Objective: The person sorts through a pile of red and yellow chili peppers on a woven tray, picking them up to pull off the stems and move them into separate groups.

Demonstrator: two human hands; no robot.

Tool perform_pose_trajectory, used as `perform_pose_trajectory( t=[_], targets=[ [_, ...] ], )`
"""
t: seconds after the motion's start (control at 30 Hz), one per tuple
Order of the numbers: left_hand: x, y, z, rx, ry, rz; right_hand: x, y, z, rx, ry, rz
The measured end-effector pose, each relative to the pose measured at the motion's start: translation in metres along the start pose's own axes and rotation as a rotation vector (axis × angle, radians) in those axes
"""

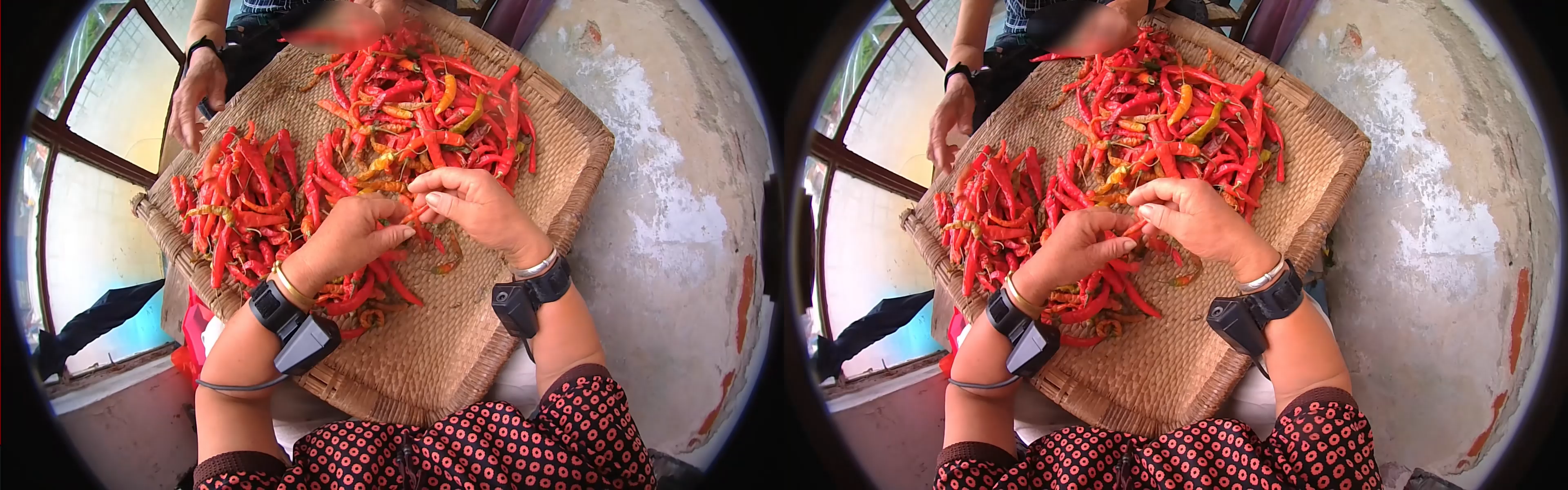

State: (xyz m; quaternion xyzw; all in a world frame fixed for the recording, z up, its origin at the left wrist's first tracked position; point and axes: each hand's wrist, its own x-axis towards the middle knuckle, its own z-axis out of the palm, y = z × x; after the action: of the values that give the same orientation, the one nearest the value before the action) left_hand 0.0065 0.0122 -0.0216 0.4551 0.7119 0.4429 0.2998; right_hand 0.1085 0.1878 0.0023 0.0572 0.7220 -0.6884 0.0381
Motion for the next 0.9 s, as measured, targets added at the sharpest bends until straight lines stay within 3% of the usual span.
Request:
perform_pose_trajectory(
  t=[0.07,0.13,0.2,0.23,0.3,0.37,0.4,0.43,0.5,0.57,0.6,0.63,0.77,0.9],
  targets=[
    [0.0,-0.001,0.0,-0.003,0.015,0.011,-0.001,-0.002,-0.001,0.041,0.002,0.004],
    [0.0,0.003,-0.004,-0.065,-0.064,-0.175,-0.001,-0.006,-0.001,0.082,0.006,0.008],
    [0.001,0.006,-0.013,-0.092,-0.121,-0.266,-0.001,-0.012,-0.001,0.01,0.204,0.046],
    [0.002,0.009,-0.017,-0.119,-0.178,-0.356,0.001,-0.008,-0.004,0.011,0.206,0.047],
    [0.005,0.013,-0.024,-0.041,-0.145,-0.35,0.004,0.002,-0.012,-0.066,0.303,0.039],
    [0.009,0.008,-0.03,-0.317,0.108,-0.354,0.004,0.003,-0.014,-0.077,0.305,0.079],
    [0.009,0.009,-0.026,-0.526,0.298,-0.203,0.005,0.004,-0.014,-0.19,0.18,0.148],
    [0.01,0.006,-0.027,-0.525,0.297,-0.203,0.005,0.004,-0.014,-0.304,0.055,0.216],
    [0.012,-0.003,-0.03,-0.368,0.361,-0.057,0.01,0.029,-0.009,-0.346,-0.012,0.165],
    [0.012,-0.01,-0.024,-0.309,0.377,-0.037,0.009,0.036,0.0,-0.918,-0.149,-0.144],
    [0.012,-0.012,-0.021,-0.086,0.347,-0.027,0.006,0.032,0.005,-0.922,-0.165,-0.009],
    [0.011,-0.012,-0.019,0.137,0.313,-0.018,0.006,0.032,0.008,-0.921,-0.166,-0.012],
    [0.006,-0.008,-0.009,0.393,0.123,0.133,0.007,0.039,0.009,-1.066,-0.247,0.028],
    [0.0,-0.011,-0.003,0.553,0.052,0.037,0.008,0.04,0.005,-1.043,-0.232,0.059]
  ],
)
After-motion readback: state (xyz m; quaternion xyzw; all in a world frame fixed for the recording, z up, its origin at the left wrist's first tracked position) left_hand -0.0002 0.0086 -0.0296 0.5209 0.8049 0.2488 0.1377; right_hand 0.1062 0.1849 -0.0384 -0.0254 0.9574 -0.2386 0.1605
